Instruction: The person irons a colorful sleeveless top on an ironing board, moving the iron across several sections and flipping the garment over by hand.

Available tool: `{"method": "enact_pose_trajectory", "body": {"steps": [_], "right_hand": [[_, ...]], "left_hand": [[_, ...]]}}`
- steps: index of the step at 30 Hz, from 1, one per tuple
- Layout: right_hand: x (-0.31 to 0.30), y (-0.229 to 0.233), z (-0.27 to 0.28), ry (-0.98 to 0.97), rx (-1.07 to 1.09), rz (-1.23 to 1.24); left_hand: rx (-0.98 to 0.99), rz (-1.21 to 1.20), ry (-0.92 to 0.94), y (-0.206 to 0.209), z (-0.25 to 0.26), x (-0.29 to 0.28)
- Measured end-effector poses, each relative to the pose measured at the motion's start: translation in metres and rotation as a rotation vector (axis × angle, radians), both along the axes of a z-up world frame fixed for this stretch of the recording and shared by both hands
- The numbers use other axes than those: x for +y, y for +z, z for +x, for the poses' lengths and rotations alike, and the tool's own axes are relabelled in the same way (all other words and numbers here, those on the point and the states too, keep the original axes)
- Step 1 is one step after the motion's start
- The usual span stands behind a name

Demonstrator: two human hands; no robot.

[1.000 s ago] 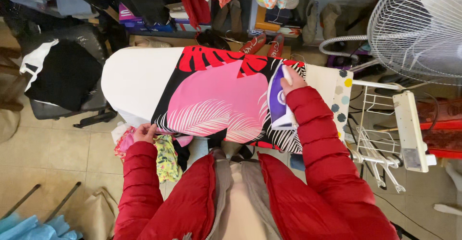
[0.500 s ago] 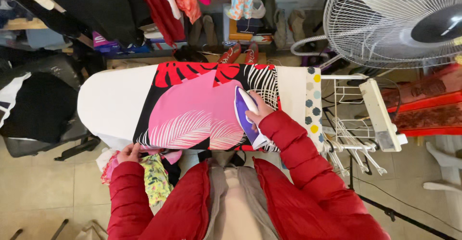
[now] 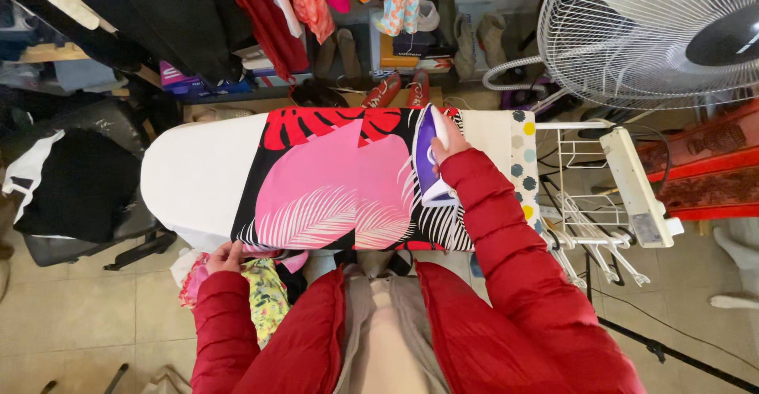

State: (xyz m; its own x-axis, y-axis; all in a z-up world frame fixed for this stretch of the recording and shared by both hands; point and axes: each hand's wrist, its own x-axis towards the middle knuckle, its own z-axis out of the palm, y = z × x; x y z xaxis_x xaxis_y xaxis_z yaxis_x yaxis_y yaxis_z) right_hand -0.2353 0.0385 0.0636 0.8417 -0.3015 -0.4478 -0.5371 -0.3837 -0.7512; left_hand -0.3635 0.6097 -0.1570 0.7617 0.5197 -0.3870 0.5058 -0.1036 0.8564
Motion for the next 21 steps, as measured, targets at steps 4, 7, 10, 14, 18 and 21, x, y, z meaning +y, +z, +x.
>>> {"method": "enact_pose_trajectory", "body": {"steps": [4,7,10,14,18,21], "right_hand": [[0.009,0.013,-0.017,0.132,0.024,0.092],[0.007,0.006,-0.008,0.073,-0.011,0.039],[0.011,-0.001,0.003,-0.04,-0.015,-0.034],[0.015,0.015,-0.007,0.163,0.066,0.052],[0.017,0.032,-0.007,0.102,0.133,0.15],[0.025,0.063,-0.012,-0.002,0.182,0.058]], "left_hand": [[0.02,-0.011,-0.017,0.018,-0.002,-0.007],[0.015,-0.028,-0.025,0.011,-0.002,-0.001],[0.019,-0.092,-0.041,0.0,0.0,0.013],[0.043,-0.364,-0.083,0.019,-0.002,0.012],[0.122,-0.368,-0.091,0.034,0.005,0.017],[0.14,-0.27,-0.091,0.033,0.008,0.014]]}}
